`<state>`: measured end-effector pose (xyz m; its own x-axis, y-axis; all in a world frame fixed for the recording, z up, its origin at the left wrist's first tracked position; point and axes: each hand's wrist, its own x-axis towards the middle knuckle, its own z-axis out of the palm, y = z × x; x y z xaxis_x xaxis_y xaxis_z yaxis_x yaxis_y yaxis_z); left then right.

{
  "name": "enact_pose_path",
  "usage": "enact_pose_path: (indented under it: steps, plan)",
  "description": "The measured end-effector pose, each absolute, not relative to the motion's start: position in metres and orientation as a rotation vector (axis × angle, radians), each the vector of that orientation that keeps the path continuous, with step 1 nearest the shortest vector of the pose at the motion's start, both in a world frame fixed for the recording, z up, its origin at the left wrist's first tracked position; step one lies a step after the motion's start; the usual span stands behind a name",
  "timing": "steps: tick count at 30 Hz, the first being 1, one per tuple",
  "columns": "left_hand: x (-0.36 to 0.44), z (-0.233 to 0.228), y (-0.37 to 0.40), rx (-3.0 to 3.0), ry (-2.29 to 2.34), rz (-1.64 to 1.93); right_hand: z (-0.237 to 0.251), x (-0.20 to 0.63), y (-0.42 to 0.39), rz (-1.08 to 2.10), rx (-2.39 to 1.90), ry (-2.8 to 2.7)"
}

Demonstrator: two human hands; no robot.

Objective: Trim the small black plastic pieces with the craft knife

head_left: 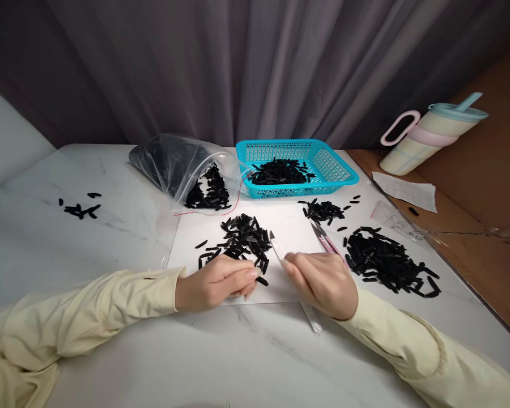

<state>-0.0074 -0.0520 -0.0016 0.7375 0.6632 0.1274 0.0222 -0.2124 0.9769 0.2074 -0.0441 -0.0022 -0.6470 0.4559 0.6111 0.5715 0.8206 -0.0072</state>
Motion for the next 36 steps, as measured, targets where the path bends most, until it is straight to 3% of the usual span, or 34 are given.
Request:
enact_pose_path:
  steps: [3,9,15,21,25,30,32,36]
  plan:
    - [-0.007,-0.004,-0.051,1.582,0.546,0.660,-0.005,0.208,-0.040,-0.320,-1.019,-2.432]
    - [-0.004,-0.004,-0.052,1.474,0.531,0.675,-0.008,0.204,-0.042,-0.328,-1.165,-2.682]
    - [-0.005,-0.005,-0.052,1.468,0.581,0.651,-0.002,0.215,-0.035,-0.104,-1.248,-2.826]
    - [-0.005,-0.005,-0.053,1.422,0.592,0.638,0.013,0.236,-0.024,0.085,-0.896,-2.494]
    - [-0.005,-0.005,-0.053,1.440,0.587,0.647,0.023,0.248,-0.018,-0.189,-0.697,-2.403]
    - [-0.005,-0.005,-0.052,1.442,0.579,0.678,0.016,0.248,-0.013,-0.565,-0.828,-2.154]
    - [-0.004,-0.005,-0.052,1.445,0.583,0.679,0.013,0.243,-0.015,-0.396,-0.988,-2.072]
    - [-0.004,-0.004,-0.052,1.451,0.589,0.682,0.013,0.229,-0.021,0.354,-1.212,-2.077]
